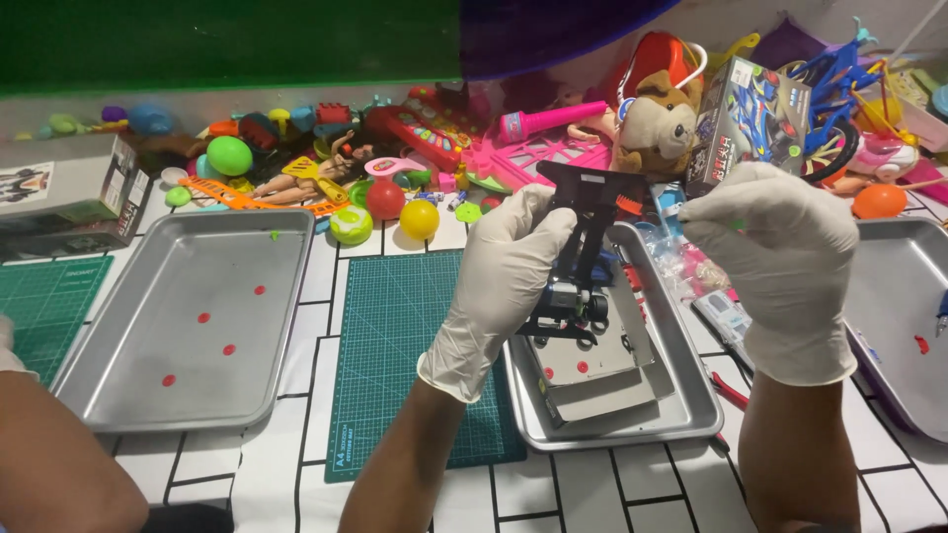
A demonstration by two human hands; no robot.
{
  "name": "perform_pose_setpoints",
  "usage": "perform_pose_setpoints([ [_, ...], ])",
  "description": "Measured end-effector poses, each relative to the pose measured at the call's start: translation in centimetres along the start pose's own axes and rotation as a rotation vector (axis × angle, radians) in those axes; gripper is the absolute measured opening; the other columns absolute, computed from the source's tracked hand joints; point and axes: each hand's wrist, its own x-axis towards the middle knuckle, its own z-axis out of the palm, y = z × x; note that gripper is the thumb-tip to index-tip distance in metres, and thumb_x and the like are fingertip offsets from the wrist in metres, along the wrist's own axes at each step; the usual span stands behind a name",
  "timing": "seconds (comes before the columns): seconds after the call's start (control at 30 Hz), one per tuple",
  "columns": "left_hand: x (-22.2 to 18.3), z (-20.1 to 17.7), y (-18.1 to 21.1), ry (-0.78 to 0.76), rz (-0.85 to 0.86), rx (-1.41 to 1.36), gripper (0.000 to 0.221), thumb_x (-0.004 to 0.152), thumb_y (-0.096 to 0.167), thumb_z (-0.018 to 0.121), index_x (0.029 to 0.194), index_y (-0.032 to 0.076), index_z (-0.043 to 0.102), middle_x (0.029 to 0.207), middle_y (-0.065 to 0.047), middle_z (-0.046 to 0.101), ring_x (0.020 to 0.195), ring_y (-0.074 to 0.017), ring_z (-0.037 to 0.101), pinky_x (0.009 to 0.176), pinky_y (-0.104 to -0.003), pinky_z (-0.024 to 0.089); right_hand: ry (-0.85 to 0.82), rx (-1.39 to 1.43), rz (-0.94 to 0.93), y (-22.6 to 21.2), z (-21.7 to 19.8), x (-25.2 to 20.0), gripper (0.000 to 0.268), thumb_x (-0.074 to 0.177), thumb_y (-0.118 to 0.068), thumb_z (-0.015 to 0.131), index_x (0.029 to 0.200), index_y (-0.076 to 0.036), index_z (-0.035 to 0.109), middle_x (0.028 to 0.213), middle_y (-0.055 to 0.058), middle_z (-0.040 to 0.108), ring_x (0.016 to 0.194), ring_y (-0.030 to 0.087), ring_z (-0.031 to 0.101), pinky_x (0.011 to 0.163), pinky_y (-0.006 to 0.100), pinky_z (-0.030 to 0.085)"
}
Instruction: Assembling a toy car model by attaching plastic body components to the chassis.
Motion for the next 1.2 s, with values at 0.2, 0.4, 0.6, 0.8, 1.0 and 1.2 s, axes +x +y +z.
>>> perform_pose_setpoints([
  [0.2,0.4,0.4,-1.5,-0.026,0.020,-0.014,0.008,0.099,0.008,0.060,0.105,0.007,0.066,0.096,0.006,0.063,0.090,-0.0032,0.054,0.083,-0.022,0.048,-0.093,-0.082,-0.064,0.2,1.3,0.6,0.020,0.093,0.019,0.077,0.098,0.002,0.068,0.094,0.015,0.071,0.089,0.022,0.068,0.087,0.031,0.056],
  [0.4,0.4,0.9,-1.7,-0.002,-0.017,0.094,0.007,0.099,0.012,0.061,0.098,0.009,0.067,0.092,0.009,0.060,0.088,-0.0024,0.052,0.082,-0.022,0.047,-0.055,0.037,0.090,2.1,1.0,-0.4,0.018,0.093,0.012,0.075,0.103,0.000,0.067,0.103,0.014,0.071,0.098,0.023,0.068,0.096,0.034,0.056],
  [0.6,0.1,1.4,-0.8,-0.007,-0.015,0.061,0.021,0.099,0.011,0.059,0.114,0.002,0.071,0.109,0.001,0.073,0.099,-0.0054,0.062,0.090,-0.025,0.054,-0.032,0.018,0.087,1.1,1.4,0.0,0.020,0.092,0.023,0.076,0.103,0.009,0.067,0.100,0.021,0.071,0.094,0.025,0.070,0.090,0.031,0.059],
  [0.8,-0.1,1.8,-0.6,0.033,-0.009,0.218,0.019,0.097,0.015,0.060,0.105,0.007,0.074,0.095,0.007,0.071,0.085,-0.0025,0.057,0.080,-0.024,0.055,-0.031,-0.217,-0.122,0.3,2.0,-0.3,0.024,0.096,0.016,0.088,0.103,0.000,0.071,0.103,0.017,0.072,0.091,0.023,0.069,0.088,0.033,0.057],
  [1.0,-0.5,2.7,0.3,0.056,-0.084,0.222,0.012,0.092,0.016,0.060,0.089,0.010,0.070,0.077,0.010,0.058,0.071,-0.0033,0.047,0.064,-0.024,0.052,-0.036,-0.348,-0.192,-0.3,2.5,-0.7,0.028,0.099,0.019,0.082,0.107,0.002,0.062,0.099,0.014,0.073,0.089,0.026,0.071,0.088,0.035,0.057],
  [1.2,-0.7,2.7,0.3,0.021,-0.023,0.302,0.015,0.093,0.017,0.058,0.079,0.012,0.062,0.063,0.008,0.049,0.059,-0.0044,0.042,0.053,-0.024,0.047,-0.082,-0.442,-0.289,-0.5,2.4,-0.9,0.029,0.098,0.024,0.080,0.110,0.004,0.063,0.101,0.017,0.073,0.087,0.031,0.069,0.082,0.040,0.055],
])
